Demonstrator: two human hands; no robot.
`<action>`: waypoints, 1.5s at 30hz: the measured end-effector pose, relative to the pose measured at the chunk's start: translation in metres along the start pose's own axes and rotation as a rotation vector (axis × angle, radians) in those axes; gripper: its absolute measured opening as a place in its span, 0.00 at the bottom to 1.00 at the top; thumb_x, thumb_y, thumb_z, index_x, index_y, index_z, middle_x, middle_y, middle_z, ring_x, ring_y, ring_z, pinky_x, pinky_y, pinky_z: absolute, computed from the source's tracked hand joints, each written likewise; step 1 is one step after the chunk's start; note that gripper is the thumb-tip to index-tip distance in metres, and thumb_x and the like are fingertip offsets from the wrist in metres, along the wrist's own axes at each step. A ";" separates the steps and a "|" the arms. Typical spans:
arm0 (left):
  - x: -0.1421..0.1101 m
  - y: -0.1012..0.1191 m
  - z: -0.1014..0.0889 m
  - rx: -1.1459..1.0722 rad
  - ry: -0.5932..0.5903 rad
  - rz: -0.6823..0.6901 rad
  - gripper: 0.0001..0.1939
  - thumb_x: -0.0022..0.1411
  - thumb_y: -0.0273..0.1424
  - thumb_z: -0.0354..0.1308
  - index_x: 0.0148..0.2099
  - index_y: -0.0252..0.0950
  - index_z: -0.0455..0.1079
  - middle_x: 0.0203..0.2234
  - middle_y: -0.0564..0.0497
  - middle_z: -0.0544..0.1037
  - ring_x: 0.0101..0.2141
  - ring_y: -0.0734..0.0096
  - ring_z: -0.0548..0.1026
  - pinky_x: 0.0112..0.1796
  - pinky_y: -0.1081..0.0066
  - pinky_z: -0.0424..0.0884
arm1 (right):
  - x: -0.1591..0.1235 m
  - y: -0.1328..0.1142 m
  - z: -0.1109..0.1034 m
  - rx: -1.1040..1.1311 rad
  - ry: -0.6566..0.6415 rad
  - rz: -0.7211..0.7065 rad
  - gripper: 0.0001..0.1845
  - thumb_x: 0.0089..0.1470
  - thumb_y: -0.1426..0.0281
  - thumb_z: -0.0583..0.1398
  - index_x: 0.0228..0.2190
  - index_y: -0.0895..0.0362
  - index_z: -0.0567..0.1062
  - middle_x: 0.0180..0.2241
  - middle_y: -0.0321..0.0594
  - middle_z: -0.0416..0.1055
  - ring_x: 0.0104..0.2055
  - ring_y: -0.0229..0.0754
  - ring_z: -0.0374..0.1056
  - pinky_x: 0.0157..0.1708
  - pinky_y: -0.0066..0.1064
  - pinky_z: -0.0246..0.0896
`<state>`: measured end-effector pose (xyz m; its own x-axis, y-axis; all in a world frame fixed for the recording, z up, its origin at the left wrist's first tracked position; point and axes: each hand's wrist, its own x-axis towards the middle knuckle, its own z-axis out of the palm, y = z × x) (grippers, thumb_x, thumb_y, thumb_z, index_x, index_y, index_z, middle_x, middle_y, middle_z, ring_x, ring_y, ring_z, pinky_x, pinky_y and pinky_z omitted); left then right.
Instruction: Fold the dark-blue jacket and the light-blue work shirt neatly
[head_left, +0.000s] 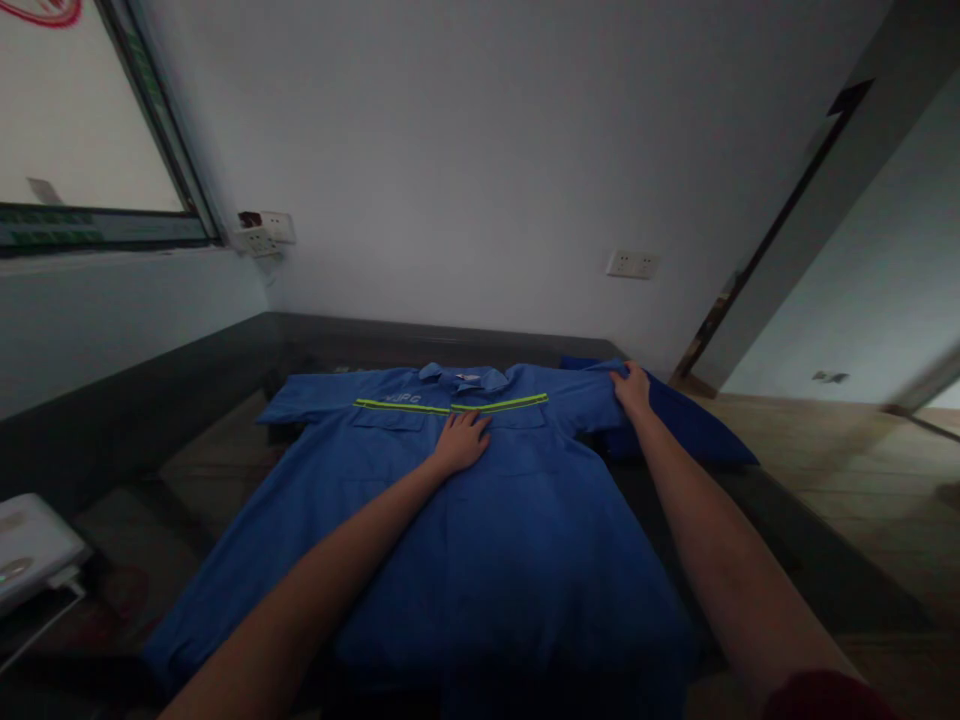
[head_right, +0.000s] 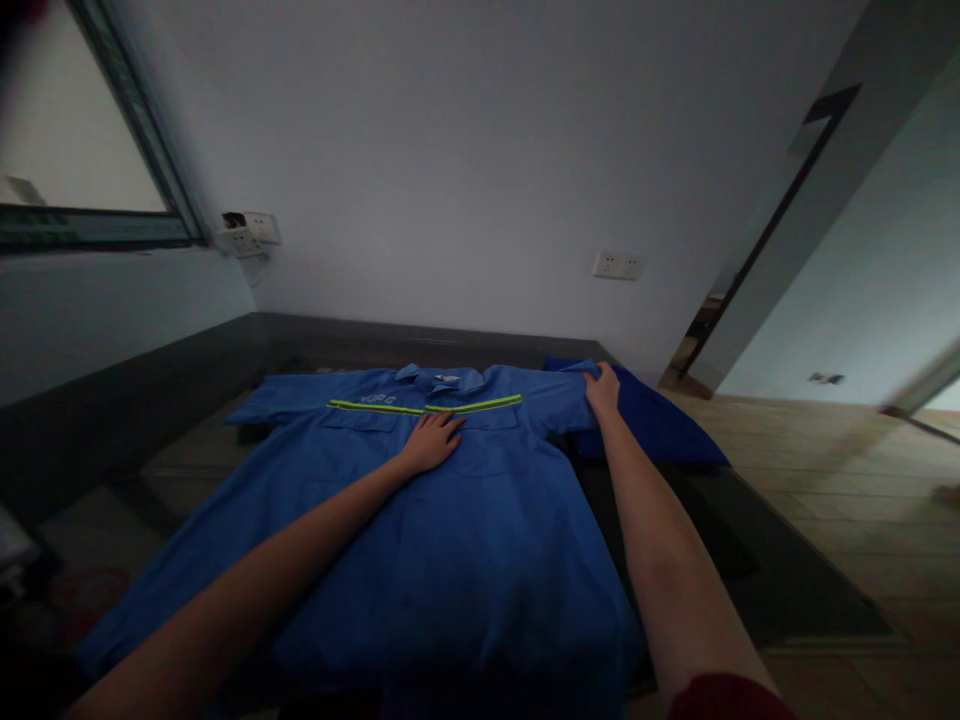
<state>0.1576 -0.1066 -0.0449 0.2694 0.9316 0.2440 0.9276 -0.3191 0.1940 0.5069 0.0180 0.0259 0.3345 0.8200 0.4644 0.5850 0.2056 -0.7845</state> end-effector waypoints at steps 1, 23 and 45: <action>-0.002 0.001 0.000 -0.005 -0.015 0.011 0.23 0.66 0.39 0.44 0.62 0.44 0.58 0.61 0.46 0.61 0.60 0.59 0.58 0.60 0.53 0.49 | 0.001 -0.002 -0.003 -0.013 0.021 -0.022 0.12 0.46 0.73 0.59 0.37 0.58 0.70 0.46 0.49 0.70 0.55 0.51 0.60 0.57 0.44 0.49; -0.027 0.004 -0.022 -0.191 0.021 0.003 0.20 0.62 0.29 0.49 0.56 0.39 0.66 0.55 0.47 0.69 0.54 0.67 0.67 0.57 0.66 0.60 | -0.023 0.023 -0.019 -0.214 0.046 -0.039 0.10 0.48 0.70 0.59 0.35 0.60 0.73 0.39 0.52 0.73 0.46 0.54 0.67 0.50 0.45 0.57; -0.164 -0.153 -0.112 0.321 -0.261 -0.541 0.17 0.66 0.36 0.38 0.46 0.31 0.63 0.41 0.37 0.75 0.40 0.51 0.76 0.38 0.60 0.69 | -0.189 -0.021 -0.078 -0.570 -0.771 -0.117 0.14 0.55 0.59 0.54 0.33 0.55 0.73 0.37 0.45 0.75 0.40 0.50 0.71 0.38 0.35 0.60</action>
<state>-0.0572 -0.2300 -0.0083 -0.2377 0.9699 -0.0530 0.9693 0.2334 -0.0769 0.4887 -0.1829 -0.0138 -0.2069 0.9779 -0.0293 0.9225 0.1850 -0.3388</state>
